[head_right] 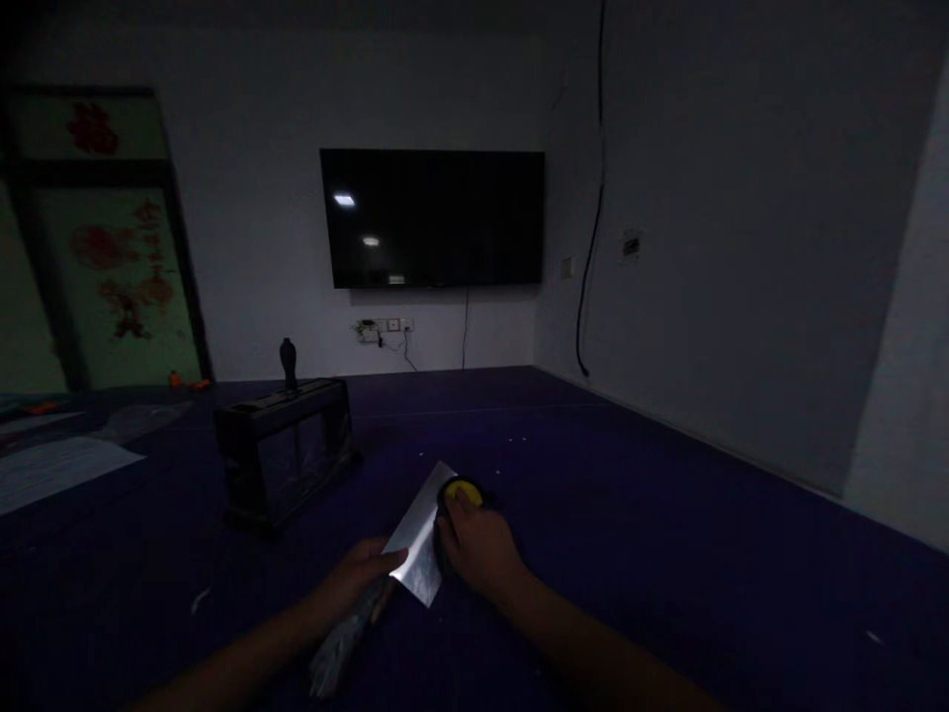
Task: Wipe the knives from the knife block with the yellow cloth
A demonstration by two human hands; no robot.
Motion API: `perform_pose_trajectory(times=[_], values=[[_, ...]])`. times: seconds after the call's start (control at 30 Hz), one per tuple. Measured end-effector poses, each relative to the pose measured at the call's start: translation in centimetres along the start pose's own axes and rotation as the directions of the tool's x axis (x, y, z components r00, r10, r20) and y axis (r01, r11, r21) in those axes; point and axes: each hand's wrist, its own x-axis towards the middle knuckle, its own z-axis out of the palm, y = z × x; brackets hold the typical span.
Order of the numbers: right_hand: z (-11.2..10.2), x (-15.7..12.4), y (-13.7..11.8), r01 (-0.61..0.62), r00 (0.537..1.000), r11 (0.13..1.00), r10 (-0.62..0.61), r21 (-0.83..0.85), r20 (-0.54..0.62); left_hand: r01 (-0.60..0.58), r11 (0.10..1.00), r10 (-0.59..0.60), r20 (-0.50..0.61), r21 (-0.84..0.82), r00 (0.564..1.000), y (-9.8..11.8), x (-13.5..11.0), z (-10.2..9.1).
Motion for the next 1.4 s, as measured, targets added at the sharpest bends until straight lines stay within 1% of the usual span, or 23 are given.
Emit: perform_pose_trajectory(times=[0.23,0.67,0.83,0.97,1.17,1.4], values=[[0.02,-0.06,0.05,0.003,1.000,1.000,-0.003,0.011,0.003,0.002,0.999,-0.002,0.002,-0.033,1.000,0.23,-0.23,0.09],[-0.10,-0.02,-0.05,-0.005,1.000,1.000,0.005,0.006,0.006,-0.010,1.000,0.010,0.008,0.003,1.000,-0.05,-0.04,-0.09],[-0.22,-0.05,-0.04,0.000,1.000,1.000,0.000,0.003,0.004,-0.032,0.998,0.032,0.007,-0.045,0.999,-0.27,0.15,0.00],[-0.06,-0.03,-0.02,0.002,1.000,1.000,-0.002,-0.007,0.008,-0.052,0.998,0.052,-0.007,-0.040,0.999,0.04,0.00,0.29],[0.14,-0.06,-0.01,0.003,1.000,1.000,-0.003,-0.009,-0.027,-0.051,0.999,0.051,0.039,-0.009,0.998,0.27,-0.16,0.33],[0.16,-0.31,0.03,0.065,0.995,0.998,-0.063,0.026,-0.080,-0.067,0.998,0.067,-0.007,-0.012,0.998,0.27,-0.50,0.41]])
